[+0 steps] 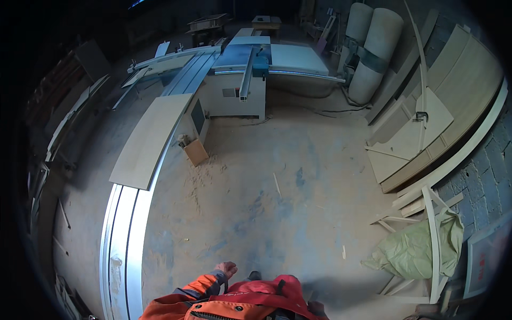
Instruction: The person measures wooden boards using a tape measure, adjusts the fence on a table saw, and cuts a wooden board using the table saw.
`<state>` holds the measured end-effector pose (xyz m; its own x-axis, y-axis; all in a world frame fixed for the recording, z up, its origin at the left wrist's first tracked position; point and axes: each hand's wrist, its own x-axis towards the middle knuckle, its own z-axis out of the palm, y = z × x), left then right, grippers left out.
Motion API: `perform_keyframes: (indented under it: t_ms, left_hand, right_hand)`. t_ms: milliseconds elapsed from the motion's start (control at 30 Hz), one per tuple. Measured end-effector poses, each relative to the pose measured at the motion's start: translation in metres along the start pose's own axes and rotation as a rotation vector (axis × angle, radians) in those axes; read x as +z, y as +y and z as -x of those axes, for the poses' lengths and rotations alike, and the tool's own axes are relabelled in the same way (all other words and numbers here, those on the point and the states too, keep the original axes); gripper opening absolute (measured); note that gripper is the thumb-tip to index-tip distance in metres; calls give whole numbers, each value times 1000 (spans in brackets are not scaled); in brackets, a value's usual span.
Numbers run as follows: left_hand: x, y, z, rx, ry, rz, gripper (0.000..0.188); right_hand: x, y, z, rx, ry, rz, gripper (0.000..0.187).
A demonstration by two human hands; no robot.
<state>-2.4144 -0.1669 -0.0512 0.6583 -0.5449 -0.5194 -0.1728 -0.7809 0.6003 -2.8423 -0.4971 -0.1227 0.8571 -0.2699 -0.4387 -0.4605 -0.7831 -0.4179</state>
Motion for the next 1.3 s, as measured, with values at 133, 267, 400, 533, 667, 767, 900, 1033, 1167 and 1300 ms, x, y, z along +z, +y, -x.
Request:
perform_keyframes:
  t_ms: [133, 267, 400, 533, 667, 767, 900, 1033, 1167, 1300]
  left_hand:
    - [-85, 137, -161, 235, 25, -57, 39]
    - [-126, 224, -299, 289, 131, -11, 39]
    - [-149, 293, -403, 152, 134, 209, 40]
    - [-207, 351, -481, 159, 200, 224, 39]
    - [-246, 378, -595, 80, 236, 355, 38]
    - [-269, 369, -701, 26, 235, 358, 38]
    - [-355, 426, -852, 130, 303, 402, 36]
    - [-474, 490, -971, 171, 364, 435, 36]
    - [-562, 531, -1069, 108, 409, 534, 39]
    - [-603, 534, -1160, -43, 533, 671, 51]
  right_hand:
    - [-71, 57, -170, 118, 153, -155, 18]
    - [-125, 150, -310, 246, 259, -317, 18]
    - [-304, 335, -362, 397, 302, -337, 18]
    - [-441, 225, -638, 276, 534, -535, 20]
    - [-661, 197, -847, 217, 573, -974, 4]
    - [-769, 180, -972, 99, 535, -1321, 9]
    - [-853, 122, -1094, 228, 504, -1323, 18]
    - [-926, 66, -1173, 231, 472, -1296, 25]
    - [-994, 21, -1293, 145, 445, -1288, 31]
    - [-1054, -47, -1450, -35, 324, -1306, 36]
